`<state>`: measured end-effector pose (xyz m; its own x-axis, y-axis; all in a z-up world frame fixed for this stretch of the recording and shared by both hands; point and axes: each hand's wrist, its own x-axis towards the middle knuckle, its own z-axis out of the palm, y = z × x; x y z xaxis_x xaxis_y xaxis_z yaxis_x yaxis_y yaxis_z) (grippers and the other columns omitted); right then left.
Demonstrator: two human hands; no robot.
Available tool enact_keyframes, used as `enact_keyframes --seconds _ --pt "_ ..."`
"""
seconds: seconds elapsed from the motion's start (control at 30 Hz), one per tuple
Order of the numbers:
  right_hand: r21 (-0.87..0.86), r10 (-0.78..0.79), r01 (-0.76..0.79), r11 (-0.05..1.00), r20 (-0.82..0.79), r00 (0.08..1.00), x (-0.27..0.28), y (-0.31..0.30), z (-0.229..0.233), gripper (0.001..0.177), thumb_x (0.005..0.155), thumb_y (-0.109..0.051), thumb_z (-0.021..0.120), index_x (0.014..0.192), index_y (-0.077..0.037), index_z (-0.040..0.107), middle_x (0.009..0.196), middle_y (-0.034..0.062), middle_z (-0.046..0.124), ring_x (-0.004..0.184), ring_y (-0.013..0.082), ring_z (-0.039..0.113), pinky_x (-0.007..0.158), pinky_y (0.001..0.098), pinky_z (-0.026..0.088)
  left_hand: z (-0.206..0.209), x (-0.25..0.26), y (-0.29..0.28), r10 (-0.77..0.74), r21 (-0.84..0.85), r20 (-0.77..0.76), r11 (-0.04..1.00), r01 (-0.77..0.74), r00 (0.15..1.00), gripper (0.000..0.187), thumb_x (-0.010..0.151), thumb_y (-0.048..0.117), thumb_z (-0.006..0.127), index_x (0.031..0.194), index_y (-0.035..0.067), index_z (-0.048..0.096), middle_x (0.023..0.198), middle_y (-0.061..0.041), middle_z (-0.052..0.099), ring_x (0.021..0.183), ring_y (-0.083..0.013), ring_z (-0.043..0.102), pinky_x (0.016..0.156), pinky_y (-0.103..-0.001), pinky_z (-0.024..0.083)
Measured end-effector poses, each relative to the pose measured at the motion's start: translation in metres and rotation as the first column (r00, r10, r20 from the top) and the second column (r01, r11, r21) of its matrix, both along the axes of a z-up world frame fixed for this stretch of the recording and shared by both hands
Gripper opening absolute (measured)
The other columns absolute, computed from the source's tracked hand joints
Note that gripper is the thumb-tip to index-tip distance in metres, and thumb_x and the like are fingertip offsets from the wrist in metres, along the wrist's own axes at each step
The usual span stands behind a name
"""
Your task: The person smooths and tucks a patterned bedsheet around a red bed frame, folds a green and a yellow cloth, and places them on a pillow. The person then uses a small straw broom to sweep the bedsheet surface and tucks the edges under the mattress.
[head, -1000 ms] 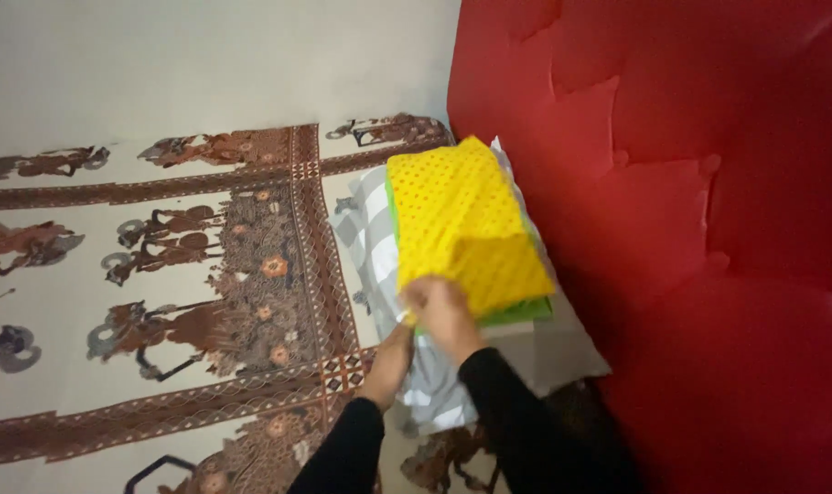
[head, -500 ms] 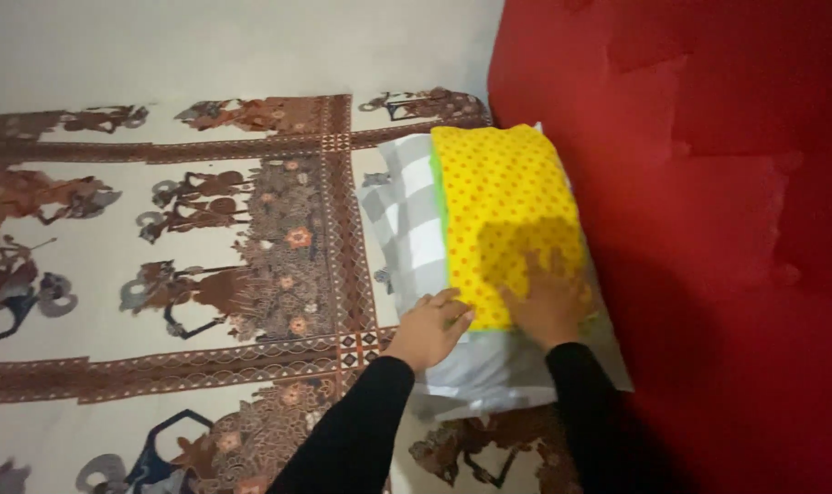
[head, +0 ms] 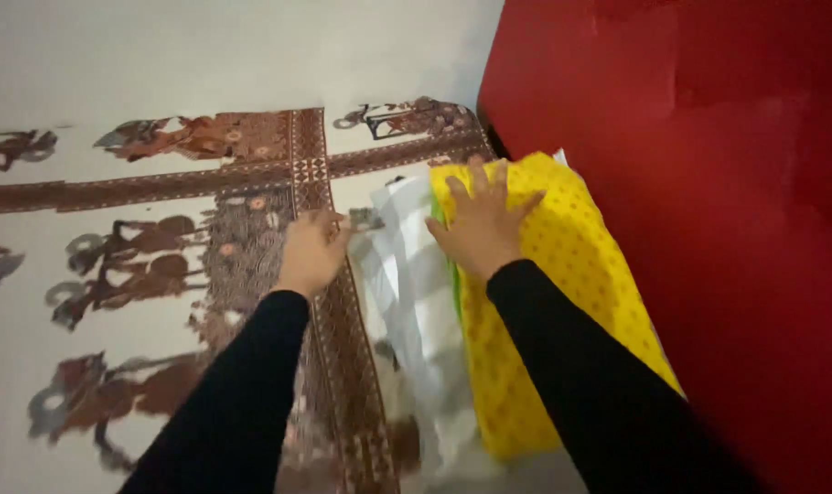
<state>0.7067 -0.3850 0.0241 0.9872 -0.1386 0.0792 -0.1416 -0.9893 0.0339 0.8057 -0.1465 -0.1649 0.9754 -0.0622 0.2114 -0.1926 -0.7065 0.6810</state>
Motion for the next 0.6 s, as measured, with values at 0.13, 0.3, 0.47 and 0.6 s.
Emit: enact_keyframes --seconds 0.13,0.3,0.47,0.6 --pt "-0.014 0.044 -0.046 0.999 -0.081 0.996 0.081 0.007 -0.008 0.072 0.092 -0.068 0.046 0.154 -0.031 0.045 0.169 0.0079 0.028 0.159 0.0385 0.007 0.109 0.0859 0.012 -0.024 0.102 0.047 0.098 0.242 -0.046 0.967 -0.084 0.994 0.052 0.094 0.063 0.058 0.128 0.025 0.068 0.134 -0.01 0.058 0.125 -0.0386 0.06 0.101 -0.051 0.052" --pt "-0.041 0.16 -0.167 0.985 -0.15 0.976 0.146 0.018 -0.052 0.077 0.085 -0.07 0.059 0.149 -0.026 0.053 0.159 0.0096 0.044 0.154 0.044 0.022 0.103 0.0858 0.025 -0.052 0.164 0.051 0.139 0.337 -0.337 0.941 -0.018 0.931 0.08 0.086 0.076 0.058 0.15 0.028 0.051 0.158 -0.008 0.042 0.15 -0.0392 0.034 0.117 -0.059 0.035" --pt "-0.147 0.099 -0.153 0.977 -0.323 0.941 0.159 0.023 -0.076 0.073 0.094 -0.068 0.043 0.156 -0.031 0.039 0.159 0.0056 0.044 0.152 0.0378 0.032 0.108 0.0854 0.02 -0.001 0.155 0.035 0.072 0.182 -0.486 0.983 0.02 0.871 0.083 0.093 0.06 0.059 0.163 0.026 0.029 0.171 -0.009 0.018 0.158 -0.0421 0.007 0.124 -0.066 0.013" --pt "-0.155 0.021 -0.077 0.985 -0.335 0.942 0.173 0.018 -0.102 0.076 0.093 -0.073 0.041 0.155 -0.029 0.04 0.157 0.0074 0.045 0.152 0.0371 0.031 0.107 0.0871 0.019 -0.167 0.201 0.052 0.227 0.226 -0.237 0.958 -0.174 0.945 0.092 0.088 0.083 0.049 0.163 0.034 0.031 0.163 -0.008 0.042 0.157 -0.0342 0.022 0.124 -0.064 0.018"
